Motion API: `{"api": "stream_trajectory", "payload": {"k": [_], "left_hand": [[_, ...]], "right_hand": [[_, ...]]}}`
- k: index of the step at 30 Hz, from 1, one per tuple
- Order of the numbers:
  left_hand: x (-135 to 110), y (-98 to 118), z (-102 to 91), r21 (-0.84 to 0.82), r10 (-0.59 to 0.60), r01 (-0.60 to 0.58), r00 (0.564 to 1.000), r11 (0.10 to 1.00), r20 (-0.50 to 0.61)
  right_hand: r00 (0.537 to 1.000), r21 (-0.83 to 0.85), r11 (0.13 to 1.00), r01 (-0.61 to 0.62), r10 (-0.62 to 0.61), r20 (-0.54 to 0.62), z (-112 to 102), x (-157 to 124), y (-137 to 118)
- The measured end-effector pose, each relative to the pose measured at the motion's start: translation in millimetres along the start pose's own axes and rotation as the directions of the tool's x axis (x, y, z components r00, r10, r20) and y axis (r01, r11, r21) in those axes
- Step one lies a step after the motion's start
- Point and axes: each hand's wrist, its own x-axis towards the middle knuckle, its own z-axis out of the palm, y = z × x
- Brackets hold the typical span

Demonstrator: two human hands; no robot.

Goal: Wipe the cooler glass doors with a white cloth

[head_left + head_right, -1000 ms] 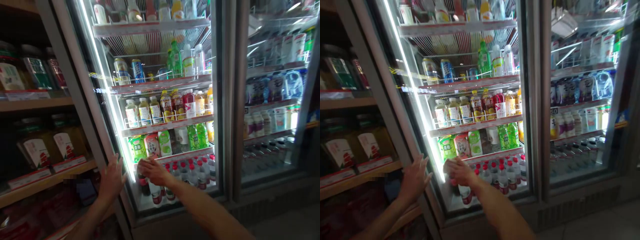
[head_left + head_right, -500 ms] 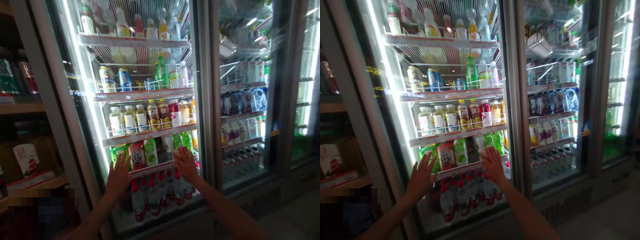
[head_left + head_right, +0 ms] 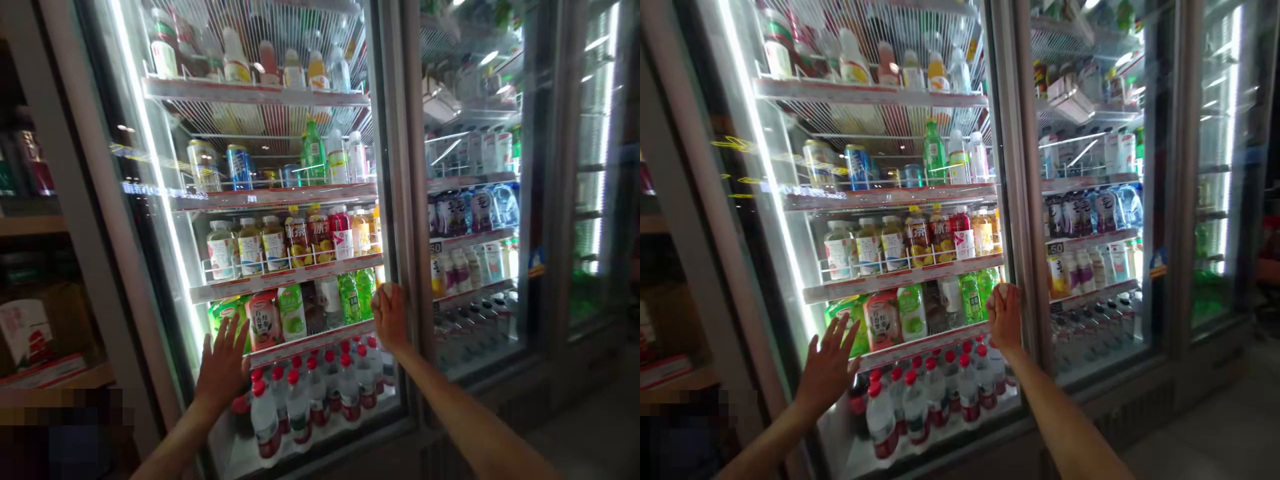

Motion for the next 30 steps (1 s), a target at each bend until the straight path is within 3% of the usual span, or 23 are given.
{"api": "stream_trajectory", "payload": {"k": [3,5,8,12,16,18,20,22,23,24,25,27,29,30], "left_hand": [[13,-10,-8.6,0.032,-0.022,0.024,0.999,0.999,-0.04],[24,-17,-14.7,0.057,-0.09,0.093,0.994,0.994,-0.059],[36,-25,-21.0,0.07,-0.192,0.195,0.98,0.978,-0.045],[37,-26,-23.5,0.078,-0.205,0.204,0.979,0.976,-0.001],[34,-26,-25.6,0.093,-0.217,0.212,0.975,0.973,0.046],[33,-28,-26.9,0.102,-0.216,0.209,0.974,0.973,0.064],[34,-31,-28.6,0.113,-0.213,0.204,0.974,0.972,0.075],[34,-33,-30.5,0.123,-0.211,0.2,0.974,0.972,0.086],[34,-33,-31.6,0.127,-0.211,0.198,0.973,0.972,0.093],[34,-32,-32.7,0.13,-0.211,0.197,0.972,0.972,0.1],[34,-32,-33.6,0.132,-0.21,0.196,0.972,0.972,0.106],[34,-30,-34.7,0.136,-0.211,0.195,0.97,0.971,0.117],[35,-27,-34.9,0.135,-0.22,0.203,0.967,0.97,0.126],[35,-27,-34.8,0.134,-0.223,0.206,0.966,0.969,0.129]], "right_hand": [[0.996,0.035,0.998,-0.055,0.058,-0.07,2,66,-3],[0.989,0.047,0.996,-0.069,0.075,-0.127,3,93,-8],[0.992,0.059,0.998,-0.028,0.035,-0.122,1,80,-15],[0.997,0.089,0.995,0.054,-0.05,-0.051,-2,49,-22],[0.992,0.112,0.994,-0.013,0.027,-0.126,4,86,-64],[0.994,0.118,0.991,0.058,-0.047,-0.096,8,99,-99],[0.97,0.139,0.961,0.24,-0.241,-0.008,9,94,-127],[0.866,0.189,0.862,0.471,-0.492,0.09,6,78,-134],[0.828,0.204,0.828,0.523,-0.55,0.11,3,72,-128],[0.833,0.202,0.832,0.517,-0.543,0.105,-1,69,-118],[0.878,0.183,0.872,0.453,-0.472,0.075,-4,70,-104],[0.983,0.134,0.974,0.182,-0.177,-0.047,-9,84,-77],[0.989,0.125,0.992,-0.028,0.046,-0.144,-8,104,-66],[0.986,0.127,0.991,-0.052,0.072,-0.153,-7,110,-70]]}}
